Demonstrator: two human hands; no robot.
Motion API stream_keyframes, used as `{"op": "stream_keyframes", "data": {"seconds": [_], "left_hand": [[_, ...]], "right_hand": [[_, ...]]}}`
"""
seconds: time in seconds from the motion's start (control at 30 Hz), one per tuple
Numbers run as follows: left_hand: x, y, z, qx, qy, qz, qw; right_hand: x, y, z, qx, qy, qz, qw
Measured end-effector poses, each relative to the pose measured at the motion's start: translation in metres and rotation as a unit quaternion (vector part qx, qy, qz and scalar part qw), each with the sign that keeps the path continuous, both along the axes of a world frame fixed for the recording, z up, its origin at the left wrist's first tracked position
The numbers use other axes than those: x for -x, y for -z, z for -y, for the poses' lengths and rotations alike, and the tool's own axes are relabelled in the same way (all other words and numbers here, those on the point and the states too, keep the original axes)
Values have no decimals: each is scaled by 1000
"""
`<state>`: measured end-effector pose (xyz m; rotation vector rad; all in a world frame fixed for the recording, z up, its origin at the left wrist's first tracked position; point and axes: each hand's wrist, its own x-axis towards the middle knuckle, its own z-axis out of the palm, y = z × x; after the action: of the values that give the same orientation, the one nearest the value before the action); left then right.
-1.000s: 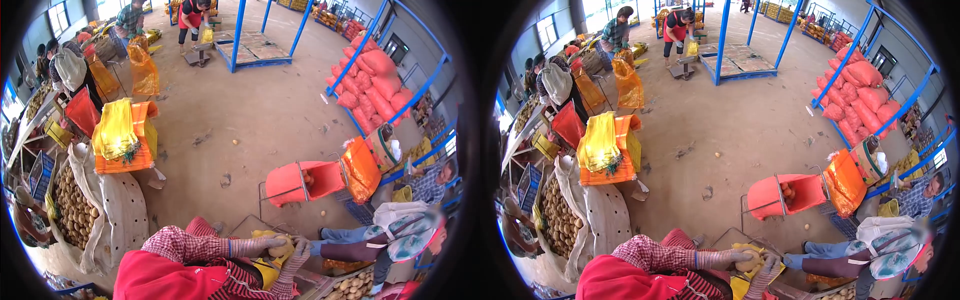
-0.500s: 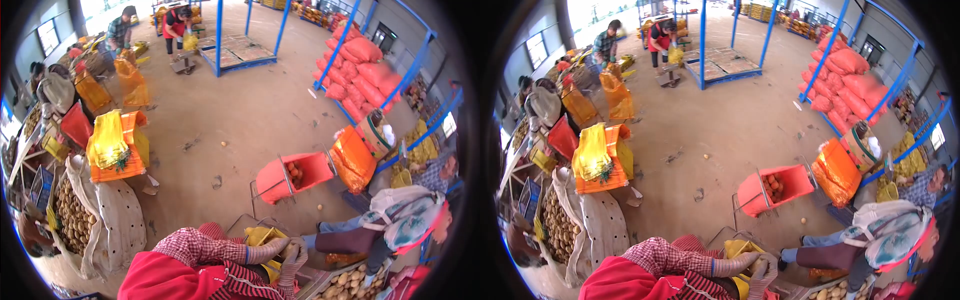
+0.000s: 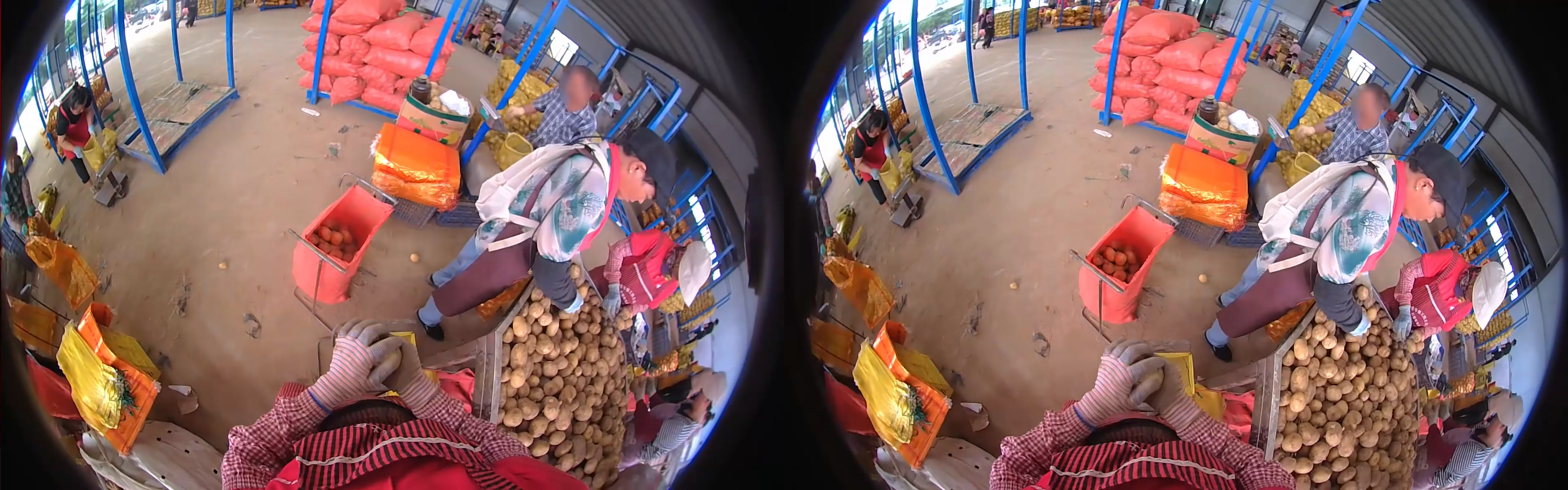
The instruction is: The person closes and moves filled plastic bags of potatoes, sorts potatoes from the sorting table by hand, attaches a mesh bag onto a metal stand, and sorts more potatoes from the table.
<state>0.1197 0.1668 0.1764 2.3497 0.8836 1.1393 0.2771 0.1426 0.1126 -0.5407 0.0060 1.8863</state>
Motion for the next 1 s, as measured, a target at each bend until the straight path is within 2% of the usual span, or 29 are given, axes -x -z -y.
{"op": "stream_keyframes", "data": {"seconds": [0.07, 0.1, 0.13, 0.17, 0.2, 0.23, 0.27, 0.3, 0.33, 0.37, 0.4, 0.43, 0.47, 0.57, 0.6, 0.63, 0.7, 0.77, 0.8, 0.83, 0.87, 0.93, 1.0], "left_hand": [[6, 14, -4, 48, -15, 21, 999], [4, 36, -12, 129, -67, 110, 983], [4, 54, -15, 208, -120, 198, 950], [10, 59, -14, 272, -107, 219, 931], [9, 61, -13, 275, -107, 221, 930], [8, 50, -9, 437, -25, 298, 848], [7, 37, -2, 580, 56, 361, 728], [0, 16, 5, 634, 100, 404, 652], [-10, 13, 4, 635, 96, 401, 653], [-18, 11, 3, 575, 116, 365, 723], [-22, 12, 6, 514, 138, 326, 781], [-19, 3, 9, 644, 130, 378, 652], [-16, 14, 3, 661, 157, 397, 617], [-4, 20, 11, 662, 128, 443, 591], [1, 7, 6, 640, 120, 414, 636], [4, 1, 6, 613, 114, 385, 680], [1, 8, 11, 610, 125, 384, 682], [-3, 12, 12, 603, 135, 383, 687], [-4, 13, 16, 583, 124, 365, 715], [-6, 14, 18, 564, 113, 345, 742], [-8, 15, 20, 569, 110, 338, 741], [-12, 13, 23, 349, 37, 203, 914], [-16, 3, 24, 390, 29, 171, 904]], "right_hand": [[9, -9, 8, 4, 28, 189, 982], [3, -24, 11, -44, 5, 308, 950], [-6, -33, 9, -53, 4, 219, 974], [-15, -42, 7, -56, -1, 130, 990], [-19, -49, 1, -54, -2, 133, 990], [-19, -56, 1, -116, 86, 292, 946], [-17, -61, 2, -173, 169, 439, 866], [-13, -63, 3, -170, 169, 436, 867], [-8, -66, 0, -191, 188, 532, 803], [-3, -68, -5, -210, 206, 621, 727], [-3, -65, -9, -206, 207, 620, 729], [-7, -58, -9, -196, 209, 453, 844], [-11, -56, -6, -176, 210, 268, 924], [-25, -56, 2, -167, 234, 295, 911], [-20, -58, 7, -156, 237, 291, 914], [-13, -66, 12, -160, 208, 363, 894], [-10, -63, 21, -198, 125, 473, 849], [-2, -68, 22, -209, 99, 502, 833], [4, -69, 26, -220, 72, 534, 813], [0, -66, 28, -231, 50, 520, 821], [0, -64, 28, -226, 53, 515, 825], [-1, -62, 27, -256, 27, 507, 822], [-5, -62, 32, -230, 22, 515, 825]]}}
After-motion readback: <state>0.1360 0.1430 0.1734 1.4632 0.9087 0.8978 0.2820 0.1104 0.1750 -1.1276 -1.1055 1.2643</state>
